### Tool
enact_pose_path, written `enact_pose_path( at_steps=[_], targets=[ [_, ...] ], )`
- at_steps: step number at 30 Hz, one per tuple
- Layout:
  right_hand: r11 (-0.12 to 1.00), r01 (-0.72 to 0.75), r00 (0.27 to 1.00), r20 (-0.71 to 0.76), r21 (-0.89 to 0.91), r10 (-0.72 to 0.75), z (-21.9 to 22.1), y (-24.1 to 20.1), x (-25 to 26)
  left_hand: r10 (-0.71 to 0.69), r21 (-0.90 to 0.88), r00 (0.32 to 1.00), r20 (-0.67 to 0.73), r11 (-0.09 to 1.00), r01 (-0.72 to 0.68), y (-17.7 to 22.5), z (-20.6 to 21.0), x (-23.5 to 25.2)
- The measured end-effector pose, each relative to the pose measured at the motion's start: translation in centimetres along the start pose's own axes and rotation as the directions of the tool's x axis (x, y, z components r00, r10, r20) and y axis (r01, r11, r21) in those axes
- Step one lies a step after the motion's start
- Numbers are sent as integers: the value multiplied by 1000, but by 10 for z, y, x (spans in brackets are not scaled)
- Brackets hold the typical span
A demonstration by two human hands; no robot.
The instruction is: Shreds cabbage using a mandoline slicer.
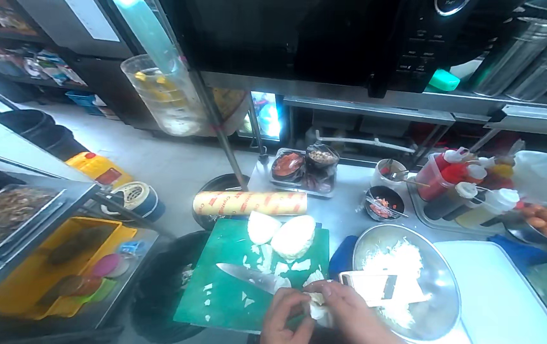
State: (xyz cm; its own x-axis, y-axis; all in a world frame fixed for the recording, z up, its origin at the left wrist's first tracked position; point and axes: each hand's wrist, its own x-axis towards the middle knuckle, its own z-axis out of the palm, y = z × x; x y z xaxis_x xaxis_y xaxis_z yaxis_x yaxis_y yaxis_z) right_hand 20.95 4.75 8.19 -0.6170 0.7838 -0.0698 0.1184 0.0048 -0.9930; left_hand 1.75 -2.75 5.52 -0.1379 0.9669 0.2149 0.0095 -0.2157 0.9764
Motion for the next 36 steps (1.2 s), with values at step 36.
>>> enact_pose_path(
  at_steps=[36],
  targets=[
    [976,164,986,-18,-141,-168,-9,6,-19,87,293,995,-54,954,-68,13,14,4]
  ],
)
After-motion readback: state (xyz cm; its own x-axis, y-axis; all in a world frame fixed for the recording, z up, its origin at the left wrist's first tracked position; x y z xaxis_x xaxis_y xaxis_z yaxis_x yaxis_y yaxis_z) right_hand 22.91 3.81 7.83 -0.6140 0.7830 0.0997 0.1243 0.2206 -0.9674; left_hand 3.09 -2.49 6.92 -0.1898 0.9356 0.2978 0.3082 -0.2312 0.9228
